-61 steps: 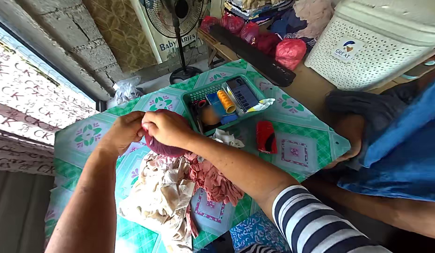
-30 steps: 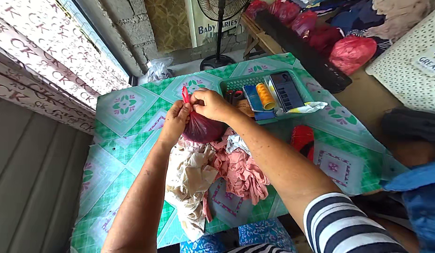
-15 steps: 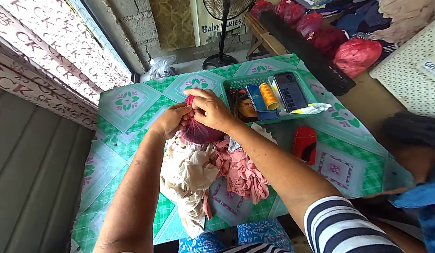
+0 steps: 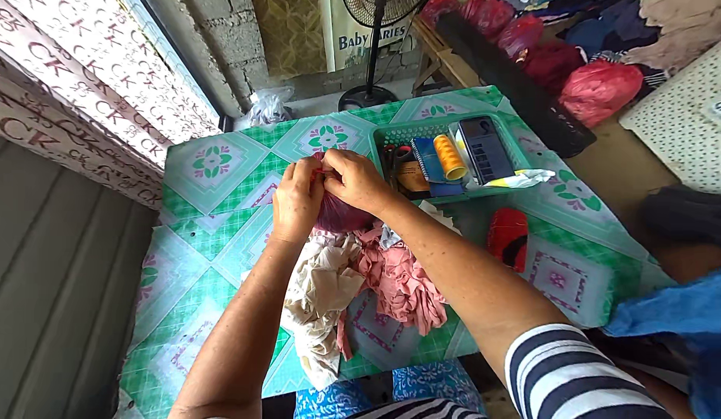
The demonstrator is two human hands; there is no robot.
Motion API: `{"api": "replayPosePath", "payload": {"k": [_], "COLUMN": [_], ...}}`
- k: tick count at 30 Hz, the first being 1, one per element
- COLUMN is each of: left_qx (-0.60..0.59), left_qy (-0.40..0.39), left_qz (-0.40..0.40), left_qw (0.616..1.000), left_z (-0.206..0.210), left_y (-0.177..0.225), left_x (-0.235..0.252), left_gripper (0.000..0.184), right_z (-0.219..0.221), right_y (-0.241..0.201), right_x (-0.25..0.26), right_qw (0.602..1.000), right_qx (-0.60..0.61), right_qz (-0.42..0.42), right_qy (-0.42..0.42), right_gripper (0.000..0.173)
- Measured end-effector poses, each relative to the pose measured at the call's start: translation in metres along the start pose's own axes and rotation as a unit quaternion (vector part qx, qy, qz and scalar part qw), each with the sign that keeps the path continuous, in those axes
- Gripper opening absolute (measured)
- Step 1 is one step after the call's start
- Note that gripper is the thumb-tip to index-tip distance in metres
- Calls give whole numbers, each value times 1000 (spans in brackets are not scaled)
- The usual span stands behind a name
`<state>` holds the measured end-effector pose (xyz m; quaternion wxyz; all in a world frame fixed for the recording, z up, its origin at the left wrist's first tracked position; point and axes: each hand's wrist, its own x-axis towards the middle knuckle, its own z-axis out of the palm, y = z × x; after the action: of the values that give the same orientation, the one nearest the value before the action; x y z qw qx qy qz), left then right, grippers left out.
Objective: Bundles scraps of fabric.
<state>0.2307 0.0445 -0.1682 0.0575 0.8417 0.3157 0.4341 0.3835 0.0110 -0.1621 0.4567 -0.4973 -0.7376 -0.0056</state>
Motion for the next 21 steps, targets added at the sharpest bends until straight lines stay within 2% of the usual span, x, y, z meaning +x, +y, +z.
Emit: {"api": "replayPosePath", "payload": {"k": [3,5,6,8,9,10,11,14,19,21], "left_qx": [0,-96,-191,-385,-443,-472,-485,-488,-493,-490], "left_qy": [-26,-93,-126,-139,-128,-117,-110,-107,-99,-98], "left_qz": [5,-106,-199,-381,-434,-460,-470,-476,-481,-469], "left_qw": [1000,985,953,829,774,743,729,723,718,728], "left_z": [-5,-15,-20,-24,-26,-27,-27,-25,-24,-25], "left_y": [0,5,7,8,7,6,5,7,11,10], "left_x": [1,5,8,13,14,15,16,16,17,16], "left_gripper": [17,18,17,9,10,11,12,9,9,10], "right_z": [0,0,-1,-3,-4,-5,-6,-4,7,9], "right_y": [3,3,2,3,3,3,1,-4,-3,-2], "right_x": [0,1,1,1,0,-1,-3,-8,-7,-7], "right_qw": [1000,1000,999,999,999,999,998,993,980,977], "right_qx": [-17,-23,-26,-27,-27,-30,-41,-109,-188,-200], "right_qz": [-1,-12,-19,-27,-28,-30,-33,-41,-53,-49], "right_qy": [-4,-3,-1,4,10,20,23,13,44,49], "right_gripper": [11,10,10,13,15,16,17,15,13,14]}}
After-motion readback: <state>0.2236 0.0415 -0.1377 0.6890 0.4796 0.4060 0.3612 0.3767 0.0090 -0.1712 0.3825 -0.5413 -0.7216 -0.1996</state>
